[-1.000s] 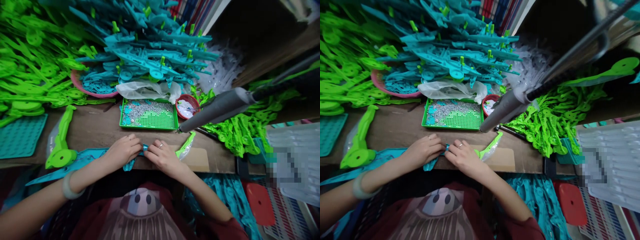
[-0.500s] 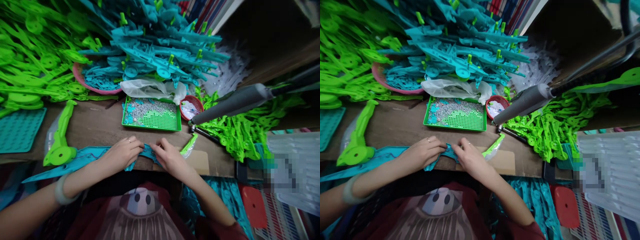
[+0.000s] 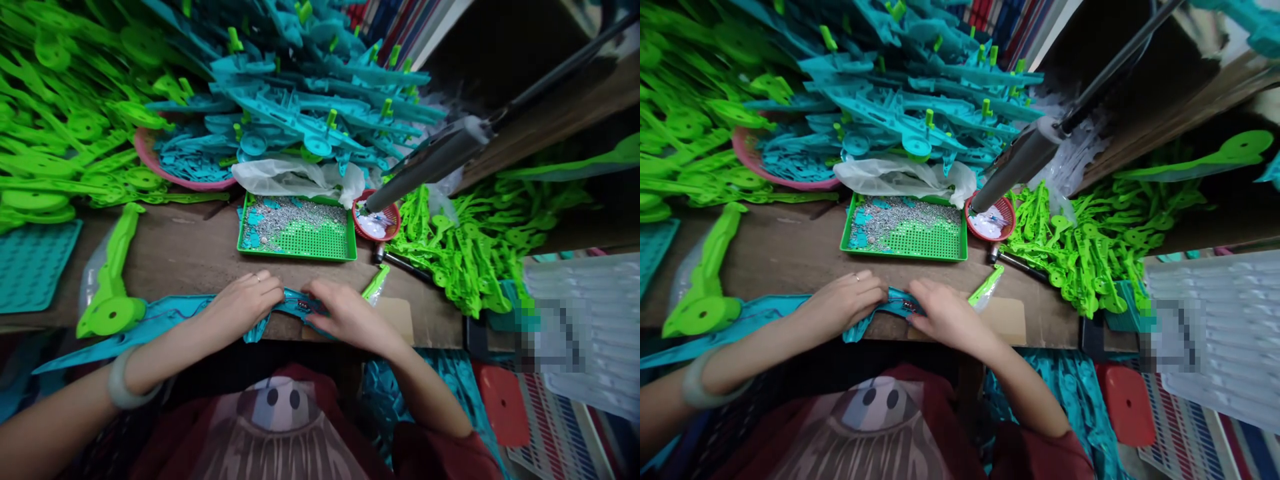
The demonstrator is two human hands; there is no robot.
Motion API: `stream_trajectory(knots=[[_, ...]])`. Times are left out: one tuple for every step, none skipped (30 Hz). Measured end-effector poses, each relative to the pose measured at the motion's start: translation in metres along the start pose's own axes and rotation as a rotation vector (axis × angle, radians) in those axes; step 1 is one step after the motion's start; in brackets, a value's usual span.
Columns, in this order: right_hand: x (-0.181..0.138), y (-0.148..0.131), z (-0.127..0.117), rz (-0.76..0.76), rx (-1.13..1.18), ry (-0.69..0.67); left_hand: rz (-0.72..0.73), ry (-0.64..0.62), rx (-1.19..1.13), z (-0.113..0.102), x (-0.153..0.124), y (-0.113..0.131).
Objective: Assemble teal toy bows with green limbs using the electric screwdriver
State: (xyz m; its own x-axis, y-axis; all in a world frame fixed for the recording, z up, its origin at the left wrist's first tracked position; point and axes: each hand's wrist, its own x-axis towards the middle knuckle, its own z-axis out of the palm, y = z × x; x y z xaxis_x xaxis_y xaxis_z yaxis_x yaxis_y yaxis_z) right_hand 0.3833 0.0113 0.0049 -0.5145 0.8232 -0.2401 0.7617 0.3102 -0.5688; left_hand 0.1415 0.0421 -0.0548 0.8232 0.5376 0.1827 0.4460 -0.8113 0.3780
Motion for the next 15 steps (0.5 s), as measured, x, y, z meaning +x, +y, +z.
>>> stream_trajectory(knots=[[-0.001,-0.001,0.000,-0.002,-0.089,-0.042,-0.004,-0.003,-0.009,0.000,0.000,0.000],[-0.001,-0.001,-0.001,-0.006,-0.155,-0.067,-0.005,-0.005,-0.015,0.000,0.000,0.000],[0.000,0.000,-0.002,-0.009,-0.200,-0.070,-0.005,-0.007,-0.016,0.000,0.000,0.000],[0.003,0.001,-0.004,-0.012,-0.225,-0.050,-0.003,-0.007,-0.011,0.000,0.000,0.000],[0.006,0.003,-0.006,-0.014,-0.226,-0.018,-0.001,-0.007,-0.003,0.000,0.000,0.000],[0.009,0.004,-0.009,-0.013,-0.201,0.018,0.001,-0.007,0.006,0.000,0.000,0.000],[0.013,0.005,-0.012,-0.009,-0.137,0.043,0.003,-0.005,0.015,0.001,0.000,0.000],[0.017,0.006,-0.015,-0.003,-0.025,0.048,0.004,0.000,0.022,0.001,0.000,0.000],[0.021,0.006,-0.017,0.004,0.130,0.027,0.006,0.009,0.027,0.001,0.000,0.000],[0.023,0.006,-0.018,0.012,0.310,-0.025,0.006,0.023,0.028,0.002,0.000,0.000],[0.025,0.005,-0.019,0.022,0.485,-0.099,0.006,0.036,0.027,0.002,0.000,0.000],[0.025,0.004,-0.018,0.034,0.613,-0.170,0.005,0.049,0.021,0.003,0.000,0.001],[0.024,0.001,-0.016,0.048,0.662,-0.211,0.004,0.061,0.015,0.003,0.000,0.001],[0.022,-0.001,-0.014,0.063,0.617,-0.207,0.005,0.068,0.007,0.003,0.000,0.001],[0.019,-0.003,-0.011,0.075,0.492,-0.169,0.005,0.073,0.000,0.003,0.000,0.002]])
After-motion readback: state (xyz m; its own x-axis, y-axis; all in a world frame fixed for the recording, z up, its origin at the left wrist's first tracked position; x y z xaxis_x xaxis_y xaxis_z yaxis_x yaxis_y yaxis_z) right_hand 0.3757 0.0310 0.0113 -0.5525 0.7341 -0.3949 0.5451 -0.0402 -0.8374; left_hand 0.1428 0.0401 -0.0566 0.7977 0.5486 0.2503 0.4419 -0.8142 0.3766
